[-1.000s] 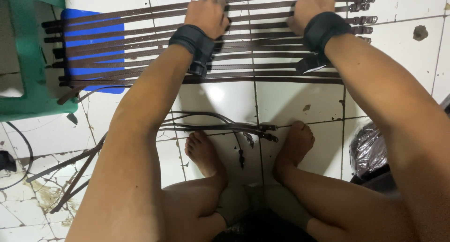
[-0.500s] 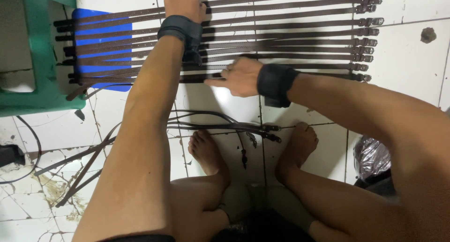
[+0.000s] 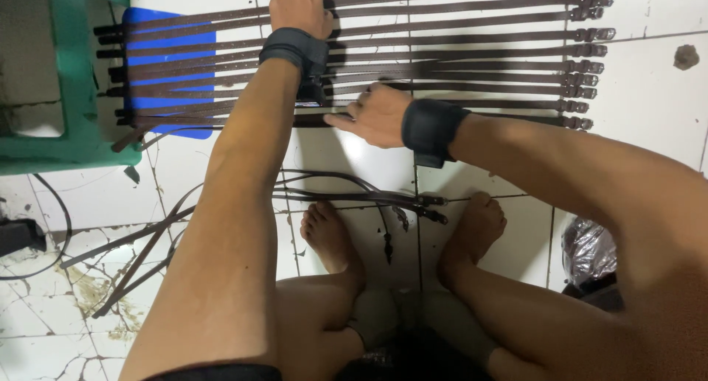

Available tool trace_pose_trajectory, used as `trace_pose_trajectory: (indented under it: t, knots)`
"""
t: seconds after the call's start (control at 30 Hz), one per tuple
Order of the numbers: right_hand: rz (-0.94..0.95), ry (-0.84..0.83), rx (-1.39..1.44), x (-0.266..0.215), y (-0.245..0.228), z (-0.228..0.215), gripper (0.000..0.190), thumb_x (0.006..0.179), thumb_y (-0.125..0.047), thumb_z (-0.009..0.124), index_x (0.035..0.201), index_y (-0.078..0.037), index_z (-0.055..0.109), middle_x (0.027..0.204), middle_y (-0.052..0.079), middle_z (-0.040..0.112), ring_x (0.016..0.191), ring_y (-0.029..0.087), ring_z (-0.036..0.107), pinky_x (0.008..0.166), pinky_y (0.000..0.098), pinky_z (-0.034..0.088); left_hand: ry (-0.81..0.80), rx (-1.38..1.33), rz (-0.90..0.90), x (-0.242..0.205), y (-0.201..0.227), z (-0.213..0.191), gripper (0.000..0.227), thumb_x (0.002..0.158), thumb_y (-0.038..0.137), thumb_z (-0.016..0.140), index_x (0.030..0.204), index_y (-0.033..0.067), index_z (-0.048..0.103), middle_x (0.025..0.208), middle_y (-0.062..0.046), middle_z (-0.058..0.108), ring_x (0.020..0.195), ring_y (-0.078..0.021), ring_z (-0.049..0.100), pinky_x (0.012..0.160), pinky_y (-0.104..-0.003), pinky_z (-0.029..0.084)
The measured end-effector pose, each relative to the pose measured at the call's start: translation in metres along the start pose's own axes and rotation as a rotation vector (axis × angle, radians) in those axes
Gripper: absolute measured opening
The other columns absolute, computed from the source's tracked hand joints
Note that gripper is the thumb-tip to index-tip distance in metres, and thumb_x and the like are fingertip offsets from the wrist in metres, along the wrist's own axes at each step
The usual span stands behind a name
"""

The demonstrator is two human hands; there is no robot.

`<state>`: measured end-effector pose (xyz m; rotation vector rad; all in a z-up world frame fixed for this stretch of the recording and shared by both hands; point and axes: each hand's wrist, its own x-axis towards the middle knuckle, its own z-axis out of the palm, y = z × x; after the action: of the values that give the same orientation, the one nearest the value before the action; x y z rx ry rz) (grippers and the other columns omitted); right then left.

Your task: The person organizes and aligns finished leather straps on the floor.

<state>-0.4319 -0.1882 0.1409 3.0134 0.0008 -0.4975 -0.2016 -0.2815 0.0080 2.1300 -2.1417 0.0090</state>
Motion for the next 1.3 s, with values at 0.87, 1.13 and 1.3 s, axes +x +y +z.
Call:
trace_pose_trajectory:
  t: [0.87, 1.13, 1.3]
  knots:
    - [0.637, -0.363, 0.36, -0.109, 0.08, 0.063, 0.042, 0.104, -0.042, 0.049, 0.119, -0.007, 0.069, 0.108, 0.015, 0.074, 0.096, 0.034, 0.073, 0.086, 0.0499, 0.059, -0.006, 0.063, -0.053, -0.015, -0.02, -0.01, 0.032, 0.081, 0.039, 0.077, 0.082, 0.0073, 0.075, 0.073, -0.014, 0.073, 0.068, -0.0324, 0.073, 0.063, -0.046, 0.057]
    - [0.73, -0.406, 0.25, -0.128, 0.09, 0.051, 0.037, 0.104, -0.038, 0.053, 0.118, -0.01, 0.072, 0.099, 0.016, 0.077, 0.089, 0.032, 0.078, 0.076, 0.0469, 0.064, -0.016, 0.058, -0.048, -0.017, -0.022, -0.008, 0.033, 0.082, 0.04, 0.077, 0.08, 0.0068, 0.075, 0.073, -0.015, 0.073, 0.067, -0.033, 0.073, 0.061, -0.046, 0.057]
    - [0.835, -0.312, 0.305, -0.149, 0.099, 0.06, 0.037, 0.107, -0.038, 0.054, 0.117, -0.01, 0.076, 0.1, 0.019, 0.077, 0.088, 0.036, 0.077, 0.081, 0.0479, 0.062, -0.043, 0.057, -0.064, -0.016, -0.02, -0.014, 0.035, 0.083, 0.042, 0.077, 0.079, 0.007, 0.075, 0.073, -0.015, 0.073, 0.067, -0.032, 0.073, 0.06, -0.046, 0.057]
